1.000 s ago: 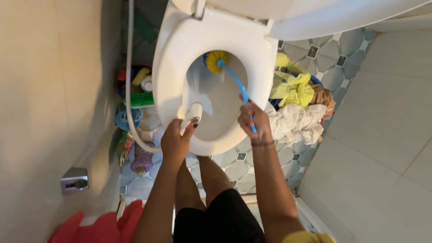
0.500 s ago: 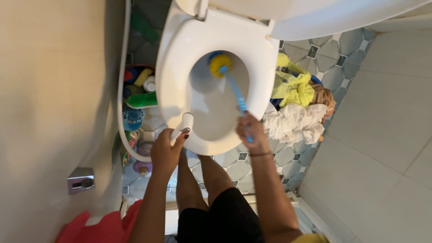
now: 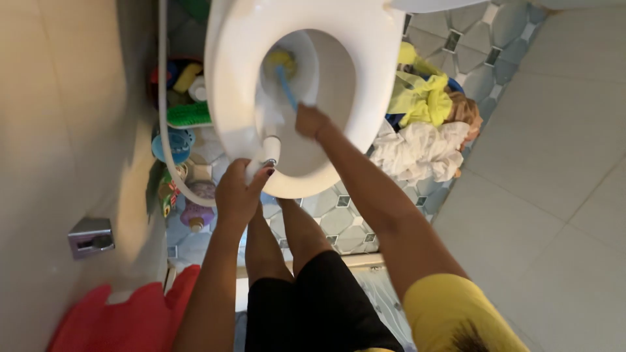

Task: Cleaning the bathroom sink and toilet bowl and handling laundry

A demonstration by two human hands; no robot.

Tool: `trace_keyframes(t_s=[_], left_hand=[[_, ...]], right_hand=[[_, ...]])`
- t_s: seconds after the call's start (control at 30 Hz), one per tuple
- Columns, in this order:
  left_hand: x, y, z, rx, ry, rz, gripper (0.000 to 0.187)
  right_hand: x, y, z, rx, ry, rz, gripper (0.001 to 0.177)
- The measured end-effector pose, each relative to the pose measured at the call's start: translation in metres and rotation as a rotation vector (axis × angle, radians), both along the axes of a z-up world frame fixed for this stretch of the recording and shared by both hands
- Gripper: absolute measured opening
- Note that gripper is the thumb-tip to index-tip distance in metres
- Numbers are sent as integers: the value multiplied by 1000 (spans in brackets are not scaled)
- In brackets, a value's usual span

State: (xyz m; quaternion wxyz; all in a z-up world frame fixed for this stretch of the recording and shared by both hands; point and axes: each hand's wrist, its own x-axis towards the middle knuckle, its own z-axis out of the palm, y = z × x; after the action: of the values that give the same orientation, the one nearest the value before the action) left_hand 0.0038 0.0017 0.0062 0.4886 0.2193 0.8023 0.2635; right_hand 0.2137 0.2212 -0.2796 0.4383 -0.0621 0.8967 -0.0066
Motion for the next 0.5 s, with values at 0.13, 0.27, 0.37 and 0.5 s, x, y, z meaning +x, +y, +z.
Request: trace_keyframes(t_s=[0.13,0.27,0.37,0.5], left_hand=[[10,5,3,-85,-7,-31,63],[22,-6,6,-42,71,-40,58],[15,-4,26,-61,-6,-17,57],[20,-15,15,-63,11,-24,57]], right_hand=[[12,-64,214,-83,-179,-910,58],[32,-127,356,-47,-193,-688,71],[70,-106,323,140,125,-470,66],[-8,-34,247,161,-95,-2173,57]])
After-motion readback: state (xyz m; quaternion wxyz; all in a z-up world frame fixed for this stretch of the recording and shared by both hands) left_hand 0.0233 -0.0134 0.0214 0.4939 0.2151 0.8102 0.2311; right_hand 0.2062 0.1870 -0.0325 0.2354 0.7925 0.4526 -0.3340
